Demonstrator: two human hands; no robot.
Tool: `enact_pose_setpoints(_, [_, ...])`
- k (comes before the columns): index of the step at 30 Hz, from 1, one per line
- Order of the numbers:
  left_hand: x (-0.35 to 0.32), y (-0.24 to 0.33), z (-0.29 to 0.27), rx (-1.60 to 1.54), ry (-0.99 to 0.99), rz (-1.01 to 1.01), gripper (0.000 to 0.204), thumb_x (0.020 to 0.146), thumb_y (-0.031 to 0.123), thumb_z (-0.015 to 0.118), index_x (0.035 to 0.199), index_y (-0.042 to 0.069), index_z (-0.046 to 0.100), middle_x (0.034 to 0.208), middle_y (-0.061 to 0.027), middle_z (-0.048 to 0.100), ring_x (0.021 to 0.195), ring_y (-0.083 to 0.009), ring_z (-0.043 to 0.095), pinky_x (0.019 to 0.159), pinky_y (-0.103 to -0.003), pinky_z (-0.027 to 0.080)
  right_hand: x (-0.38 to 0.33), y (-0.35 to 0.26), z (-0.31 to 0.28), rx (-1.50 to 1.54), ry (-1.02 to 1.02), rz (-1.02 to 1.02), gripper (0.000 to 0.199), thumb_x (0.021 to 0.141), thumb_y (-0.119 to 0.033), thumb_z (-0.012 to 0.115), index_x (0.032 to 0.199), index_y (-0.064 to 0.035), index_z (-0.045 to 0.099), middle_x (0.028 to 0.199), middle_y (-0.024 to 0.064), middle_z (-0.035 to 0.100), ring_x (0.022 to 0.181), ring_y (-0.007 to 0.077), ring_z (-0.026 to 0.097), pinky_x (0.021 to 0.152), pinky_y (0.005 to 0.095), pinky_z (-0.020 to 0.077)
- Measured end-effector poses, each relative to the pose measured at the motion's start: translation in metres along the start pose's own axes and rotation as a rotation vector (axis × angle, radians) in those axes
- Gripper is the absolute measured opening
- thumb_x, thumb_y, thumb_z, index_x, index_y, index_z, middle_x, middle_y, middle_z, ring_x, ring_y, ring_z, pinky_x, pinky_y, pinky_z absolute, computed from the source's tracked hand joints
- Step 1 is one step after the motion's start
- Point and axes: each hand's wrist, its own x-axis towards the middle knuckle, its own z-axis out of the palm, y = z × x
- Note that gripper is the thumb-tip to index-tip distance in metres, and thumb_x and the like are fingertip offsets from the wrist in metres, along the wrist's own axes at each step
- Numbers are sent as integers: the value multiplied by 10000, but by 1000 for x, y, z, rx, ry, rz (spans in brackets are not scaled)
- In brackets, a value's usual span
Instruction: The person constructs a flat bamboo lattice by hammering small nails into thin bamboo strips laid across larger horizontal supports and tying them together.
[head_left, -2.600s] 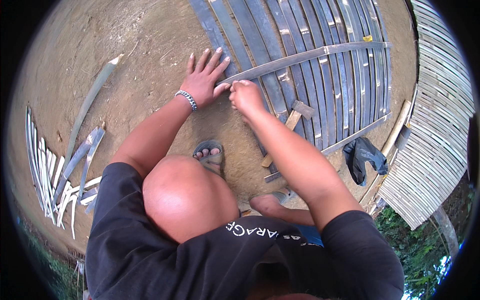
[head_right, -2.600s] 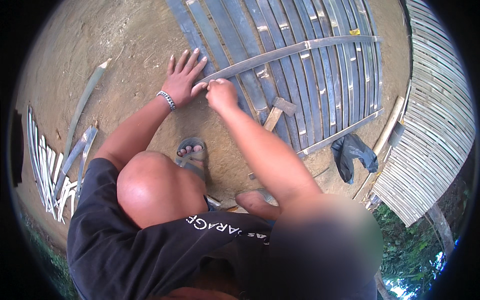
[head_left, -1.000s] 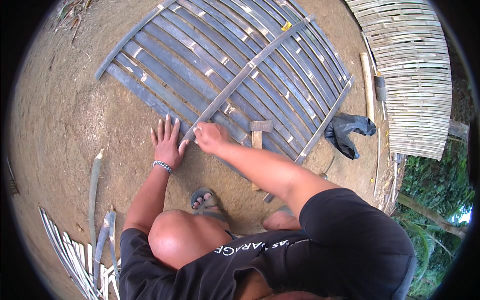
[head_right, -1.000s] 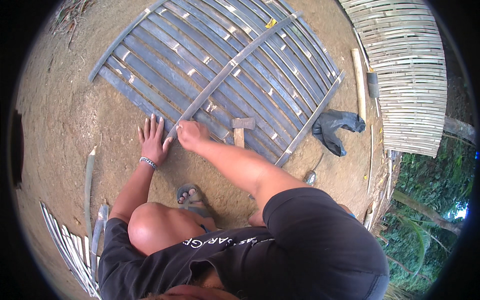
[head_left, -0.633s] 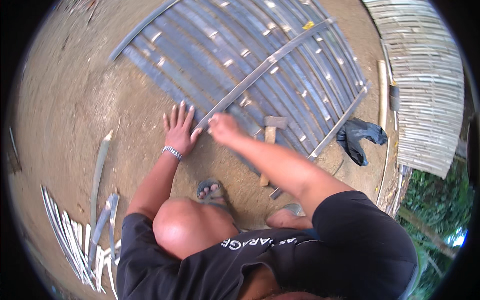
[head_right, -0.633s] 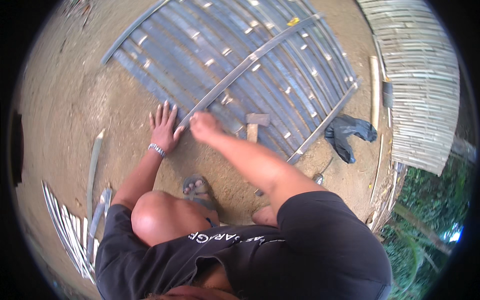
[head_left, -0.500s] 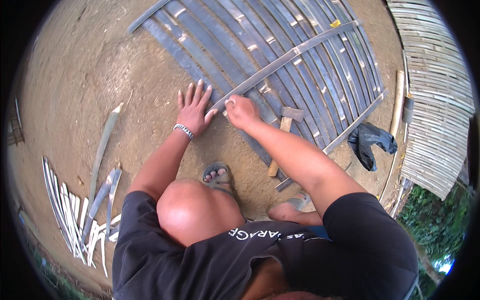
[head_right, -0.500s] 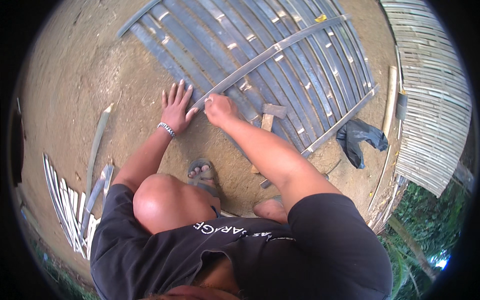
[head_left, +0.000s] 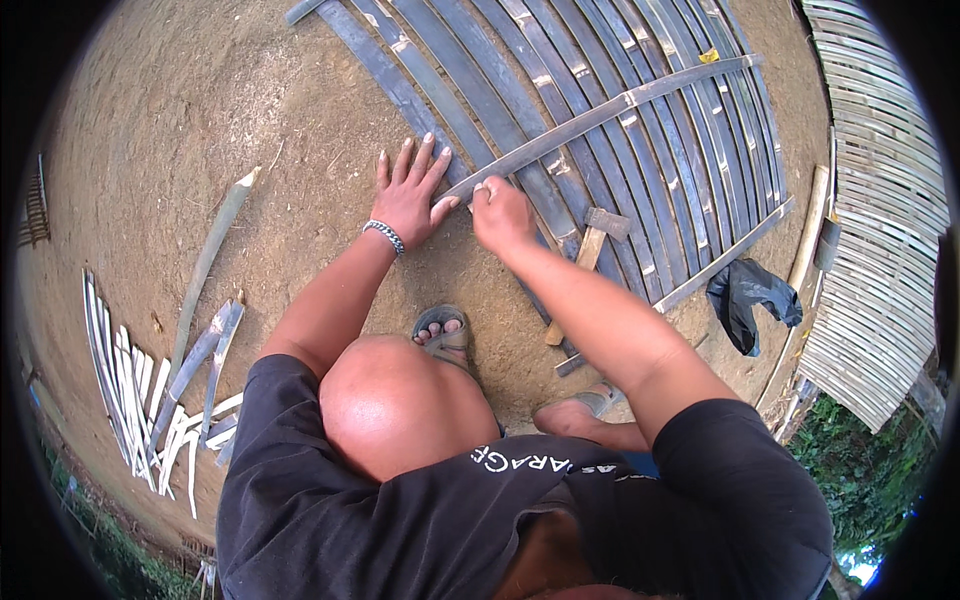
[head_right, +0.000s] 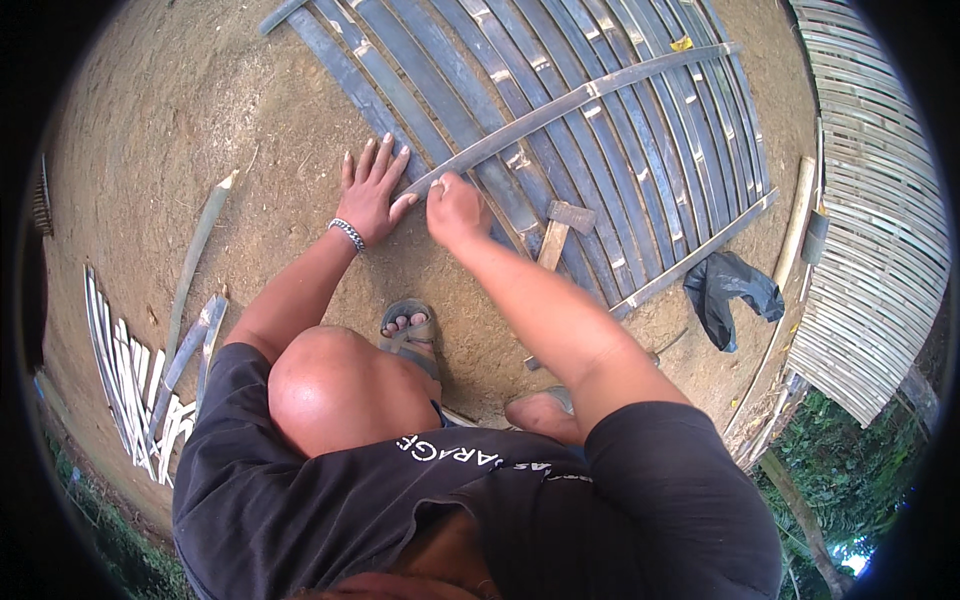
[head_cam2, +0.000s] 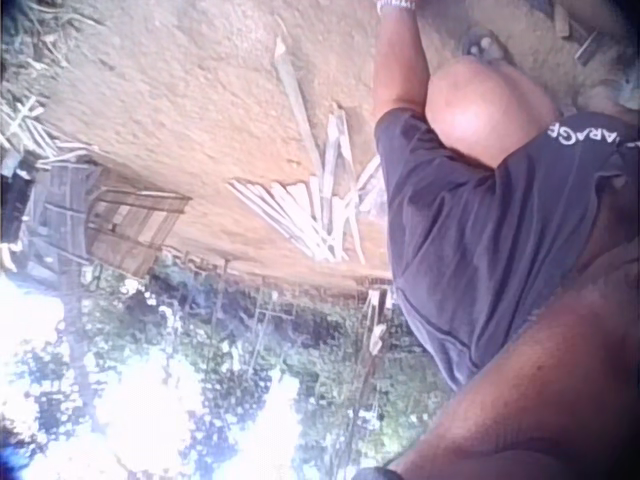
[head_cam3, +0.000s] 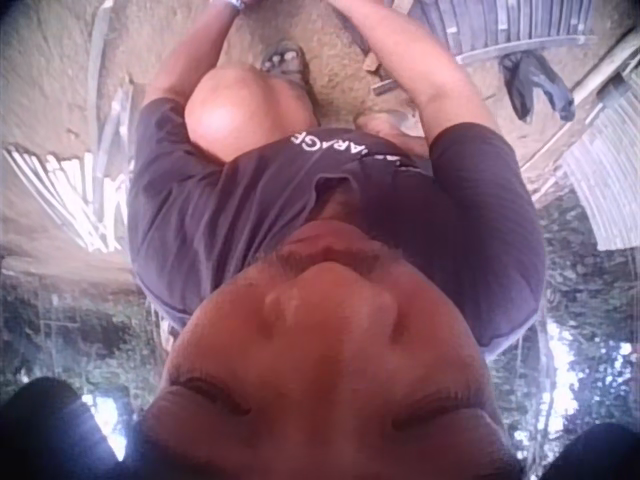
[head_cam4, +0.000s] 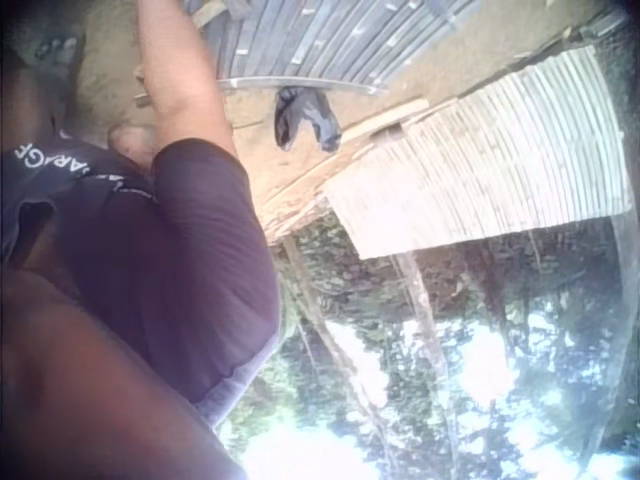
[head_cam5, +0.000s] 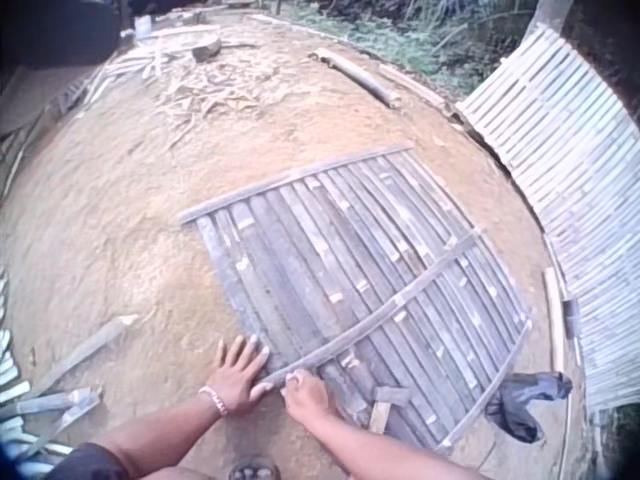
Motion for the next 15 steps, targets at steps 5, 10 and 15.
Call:
enact_pose_setpoints(5, [-1,-2,3,43,10,8,754,986,534,518,1624,224,263,1715,-99,141,1575,-349,120,1250,-604,49,-25,-14,4,5,-156,-176,339,973,-371,509,1071,-102,691,1027,237,713,1011,444,671,891,541,517])
enact_pose_setpoints(10, [-1,-5,4,41,10,14,763,980,540,519,1626,234,254,1715,-99,138,1575,-350,122,1250,-608,47,-16,-14,9,203,24,-134,319,959,-347,552,1019,-73,703,984,244,715,980,450,678,866,523,529])
enact_pose_setpoints(15, [-1,-1,2,37,8,8,757,989,552,504,1625,224,258,1716,-102,134,1574,-353,123,1251,-602,45,9,9,18,131,-168,105,419,990,-381,518,981,-6,704,959,263,713,955,442,686,855,525,518])
